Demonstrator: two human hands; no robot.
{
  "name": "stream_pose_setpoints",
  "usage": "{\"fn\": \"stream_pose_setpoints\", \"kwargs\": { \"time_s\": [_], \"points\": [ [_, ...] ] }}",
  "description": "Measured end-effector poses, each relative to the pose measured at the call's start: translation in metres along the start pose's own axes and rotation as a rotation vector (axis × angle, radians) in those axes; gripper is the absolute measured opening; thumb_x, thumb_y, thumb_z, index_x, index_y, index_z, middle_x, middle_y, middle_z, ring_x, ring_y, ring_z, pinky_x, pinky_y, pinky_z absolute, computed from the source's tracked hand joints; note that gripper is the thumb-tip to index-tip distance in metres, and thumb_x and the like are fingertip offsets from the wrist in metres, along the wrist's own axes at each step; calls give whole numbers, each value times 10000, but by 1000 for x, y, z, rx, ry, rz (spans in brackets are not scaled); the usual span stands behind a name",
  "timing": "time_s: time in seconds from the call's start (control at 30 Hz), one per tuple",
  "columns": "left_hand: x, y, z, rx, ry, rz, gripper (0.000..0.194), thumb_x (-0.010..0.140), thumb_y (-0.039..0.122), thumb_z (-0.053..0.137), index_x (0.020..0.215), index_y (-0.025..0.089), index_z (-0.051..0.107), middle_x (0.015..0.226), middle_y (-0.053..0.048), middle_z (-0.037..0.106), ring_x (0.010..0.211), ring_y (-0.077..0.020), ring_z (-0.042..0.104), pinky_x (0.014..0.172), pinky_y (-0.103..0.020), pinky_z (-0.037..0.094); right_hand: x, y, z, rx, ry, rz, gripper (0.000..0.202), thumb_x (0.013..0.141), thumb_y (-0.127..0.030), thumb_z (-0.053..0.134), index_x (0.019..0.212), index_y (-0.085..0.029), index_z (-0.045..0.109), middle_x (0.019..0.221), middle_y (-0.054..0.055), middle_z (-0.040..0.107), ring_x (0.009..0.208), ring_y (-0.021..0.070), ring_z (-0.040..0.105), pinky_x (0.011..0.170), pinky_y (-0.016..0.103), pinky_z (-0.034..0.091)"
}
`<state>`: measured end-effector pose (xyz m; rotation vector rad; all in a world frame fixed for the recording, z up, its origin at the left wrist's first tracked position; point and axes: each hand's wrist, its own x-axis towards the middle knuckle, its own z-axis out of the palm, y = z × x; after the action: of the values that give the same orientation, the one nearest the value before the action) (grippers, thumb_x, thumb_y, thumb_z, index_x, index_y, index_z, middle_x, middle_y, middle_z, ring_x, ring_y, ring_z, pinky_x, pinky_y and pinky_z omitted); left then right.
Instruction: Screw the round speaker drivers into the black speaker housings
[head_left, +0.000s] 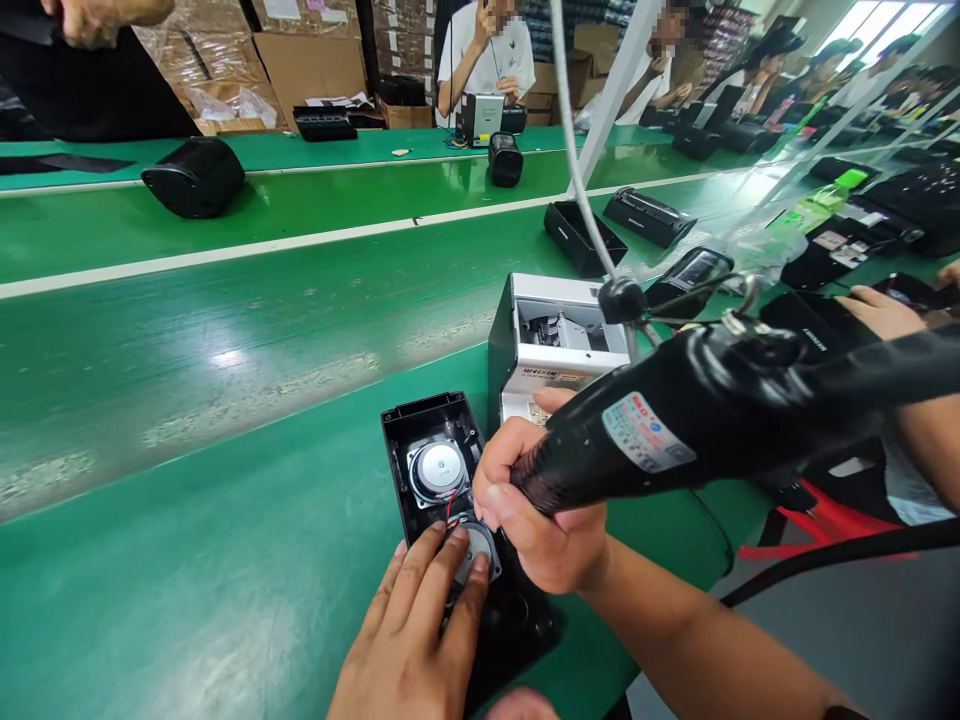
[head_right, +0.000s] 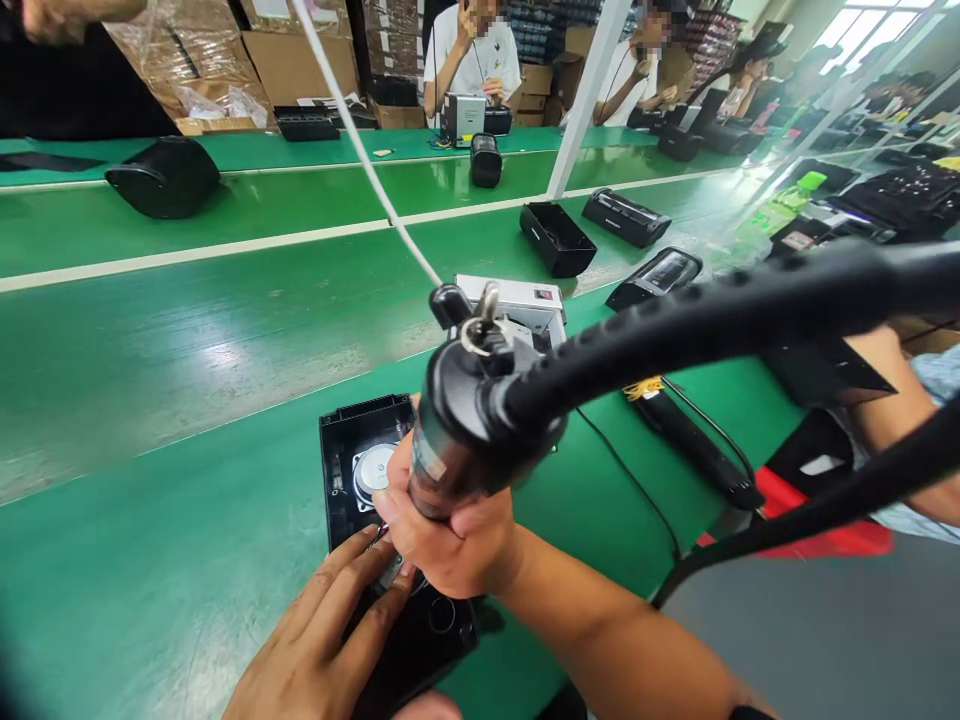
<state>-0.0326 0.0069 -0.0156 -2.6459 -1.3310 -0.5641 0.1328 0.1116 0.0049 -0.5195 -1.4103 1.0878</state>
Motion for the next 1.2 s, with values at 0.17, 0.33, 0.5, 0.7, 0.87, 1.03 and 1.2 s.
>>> {"fn": "stream_pose_setpoints", "kwargs": {
  "time_s": [0.17,0.33,0.5,0.7,0.87,1.03,1.2],
  "points": [
    [-2,5,2,-15,29,-29,687,877,613,757,1330,102,681,1330,-223,734,1260,-410,717,894,-504,712,3,-2,4,-21,-11,-56,172,949,-157,644,930,-274,520,766,-39,523,537,126,514,485,290,488],
    [-4,8,1,-67,-37,-80,661,852,387,810,1426,129,606,1435,-210,662,1352,-404,647,986,-540,681,2,1,4,-50,45,-3,366,904,-169,695,1181,-284,486,784,-50,577,553,133,542,522,300,508],
    [-2,12,-2,-96,-28,-143,566,859,349,794,1364,157,627,1421,-194,656,1342,-388,646,991,-529,681,2,5,6,-76,90,45,351,863,-186,748,1094,-270,497,794,-59,589,611,128,570,646,322,528],
    [-11,-5,7,-55,101,-35,590,878,359,770,1410,168,600,1371,-170,704,1226,-330,722,902,-409,704,21,-23,-3,41,143,-129,176,991,-269,656,1127,-308,551,759,-69,536,516,115,551,500,283,521],
    [-14,-12,17,-19,95,-22,637,864,357,778,1449,187,592,1435,-152,689,1243,-325,720,917,-384,695,46,-54,-40,-108,412,-462,508,1017,-259,635,1472,-385,452,789,-50,539,491,125,508,498,324,535],
    [3,-3,18,-21,124,-131,600,849,362,804,1389,172,624,1392,-163,699,1223,-347,721,889,-444,711,49,-41,-57,-323,247,-406,500,1000,-223,669,1437,-355,464,789,-53,561,551,148,546,559,351,559],
    [15,5,12,-99,110,-208,612,797,303,869,1348,166,641,1380,-169,695,1276,-363,685,969,-511,691,40,-45,-50,-184,240,-201,427,961,-153,683,1323,-323,535,718,-81,577,469,122,533,453,291,515]
  ]
}}
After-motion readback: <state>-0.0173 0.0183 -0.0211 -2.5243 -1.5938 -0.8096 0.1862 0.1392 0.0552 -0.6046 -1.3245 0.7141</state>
